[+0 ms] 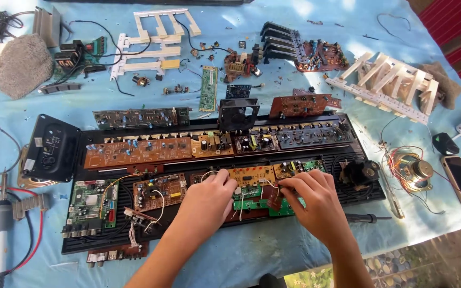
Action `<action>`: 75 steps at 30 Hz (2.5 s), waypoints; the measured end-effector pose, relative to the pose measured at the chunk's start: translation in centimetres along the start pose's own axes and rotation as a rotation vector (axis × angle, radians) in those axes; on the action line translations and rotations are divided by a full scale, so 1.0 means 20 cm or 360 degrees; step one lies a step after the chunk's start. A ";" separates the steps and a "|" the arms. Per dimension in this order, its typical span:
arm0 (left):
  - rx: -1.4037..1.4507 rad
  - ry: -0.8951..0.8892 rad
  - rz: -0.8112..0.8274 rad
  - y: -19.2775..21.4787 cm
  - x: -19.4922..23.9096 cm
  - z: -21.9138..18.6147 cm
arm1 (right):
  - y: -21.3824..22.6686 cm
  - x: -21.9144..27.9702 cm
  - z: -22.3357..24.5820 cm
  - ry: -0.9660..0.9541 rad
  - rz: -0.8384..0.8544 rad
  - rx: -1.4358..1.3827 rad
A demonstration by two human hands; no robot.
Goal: The person works on a disassembled electronic device, manipulating wires and components on the circuit boards. They use a test light to check for electrical continuity at various points on the boards.
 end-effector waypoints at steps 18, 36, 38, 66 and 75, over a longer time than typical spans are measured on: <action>-0.0016 0.0019 0.0041 0.01 0.00 -0.01 | -0.01 0.00 0.02 -0.0094 -0.0057 -0.0009; -0.0246 -0.0070 -0.0096 0.11 0.01 -0.04 | -0.05 0.02 0.00 -0.0258 -0.0266 0.0143; -0.0252 -0.0067 -0.0091 0.11 0.01 -0.04 | -0.05 0.01 0.00 -0.0259 -0.0260 0.0180; -0.0251 -0.0058 -0.0121 0.11 0.02 -0.04 | -0.10 0.00 -0.03 -0.0241 0.0012 0.0472; -0.0174 -0.0059 -0.0083 0.09 0.01 -0.03 | -0.08 -0.01 -0.02 -0.0298 0.0093 0.0460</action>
Point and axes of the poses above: each hand's wrist, its own x-axis away from the middle knuckle, its own y-axis out of the back of the hand, z = x × y, the point moved 3 cm from there along -x, towards the middle knuckle, and after that the axes turned 1 degree about -z, right-handed, at the moved point
